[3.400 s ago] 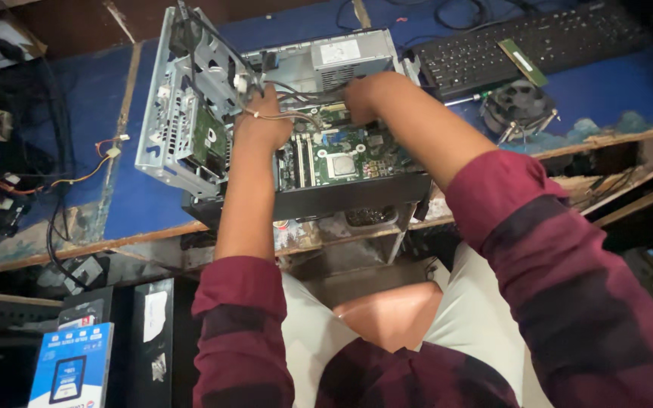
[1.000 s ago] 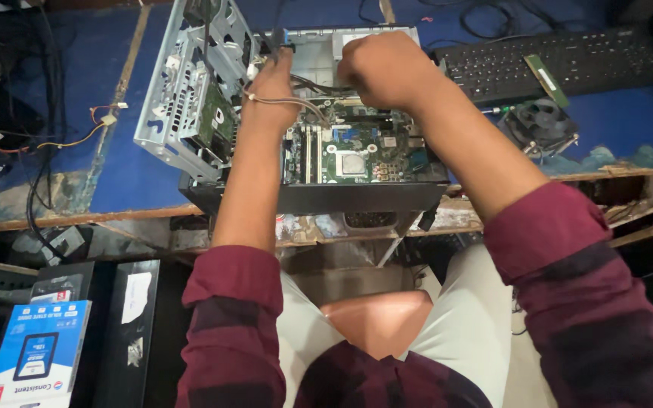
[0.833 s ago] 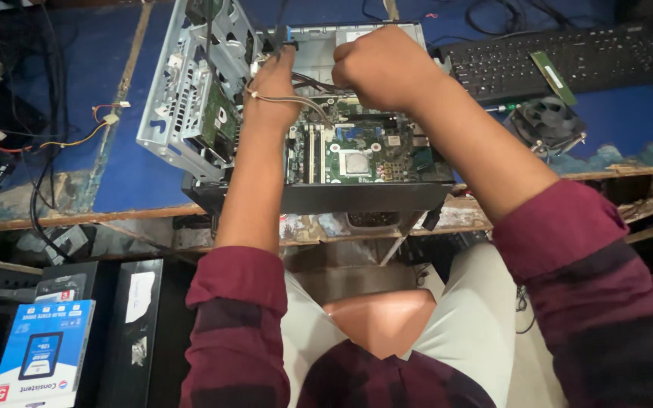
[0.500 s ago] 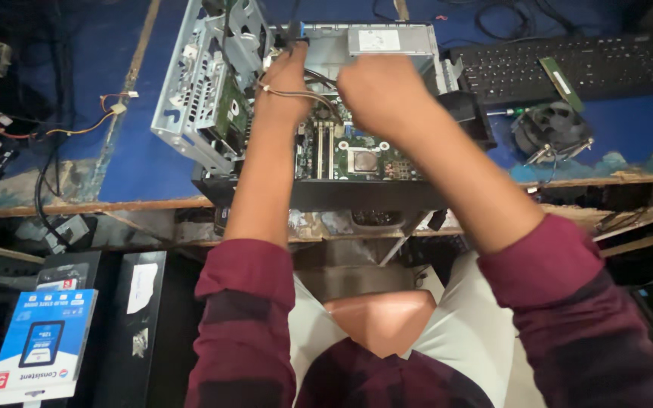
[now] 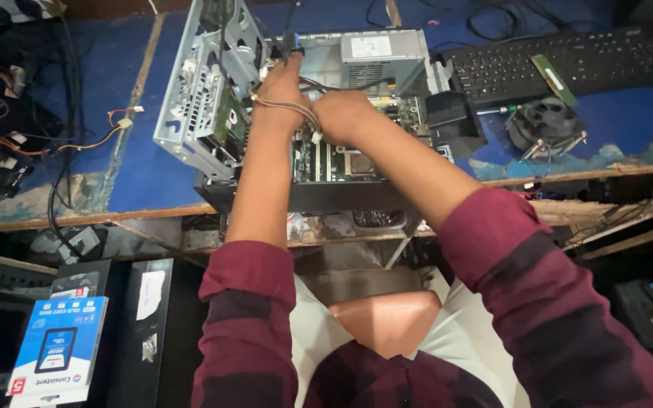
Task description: The person works inside an open desktop computer case, handling internal cables and components. They connect and adjust wires on the motherboard and near the power supply, then reposition the case to access the rear connectors.
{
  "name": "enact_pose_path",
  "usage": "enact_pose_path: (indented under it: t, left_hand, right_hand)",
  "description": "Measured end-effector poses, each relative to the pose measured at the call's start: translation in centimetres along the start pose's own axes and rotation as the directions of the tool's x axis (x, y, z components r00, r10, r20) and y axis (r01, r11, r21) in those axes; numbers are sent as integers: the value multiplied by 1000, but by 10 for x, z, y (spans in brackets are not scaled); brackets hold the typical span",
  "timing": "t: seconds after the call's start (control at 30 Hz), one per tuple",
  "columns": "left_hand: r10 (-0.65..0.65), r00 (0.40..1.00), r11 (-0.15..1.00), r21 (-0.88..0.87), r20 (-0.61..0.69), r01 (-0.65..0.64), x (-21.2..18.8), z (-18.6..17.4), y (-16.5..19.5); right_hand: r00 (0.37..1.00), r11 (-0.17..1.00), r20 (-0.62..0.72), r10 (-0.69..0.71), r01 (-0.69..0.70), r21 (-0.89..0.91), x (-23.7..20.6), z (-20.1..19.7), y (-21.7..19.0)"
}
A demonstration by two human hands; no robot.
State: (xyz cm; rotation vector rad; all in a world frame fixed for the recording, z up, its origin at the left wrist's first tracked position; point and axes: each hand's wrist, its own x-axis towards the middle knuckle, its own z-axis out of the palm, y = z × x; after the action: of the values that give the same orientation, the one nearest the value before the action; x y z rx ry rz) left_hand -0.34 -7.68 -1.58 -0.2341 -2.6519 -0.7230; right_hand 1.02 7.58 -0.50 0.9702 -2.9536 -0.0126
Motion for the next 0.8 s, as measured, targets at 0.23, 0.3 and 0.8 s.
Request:
enact_pose_path:
  t: [0.23, 0.3, 0.8]
  left_hand:
    - [39, 999, 999, -14, -27, -40, -2, -1, 2]
    - [68, 997, 998, -11, -46, -69, -3, -1, 2]
    - [50, 999, 998, -50, 9, -50, -8, -7, 5]
  right_hand:
    - [997, 996, -76, -32, 38, 84, 0, 11, 3]
    - [989, 996, -130, -73, 80, 45, -3, 15, 3]
    - [984, 987, -168, -58, 82, 136, -10, 12, 3]
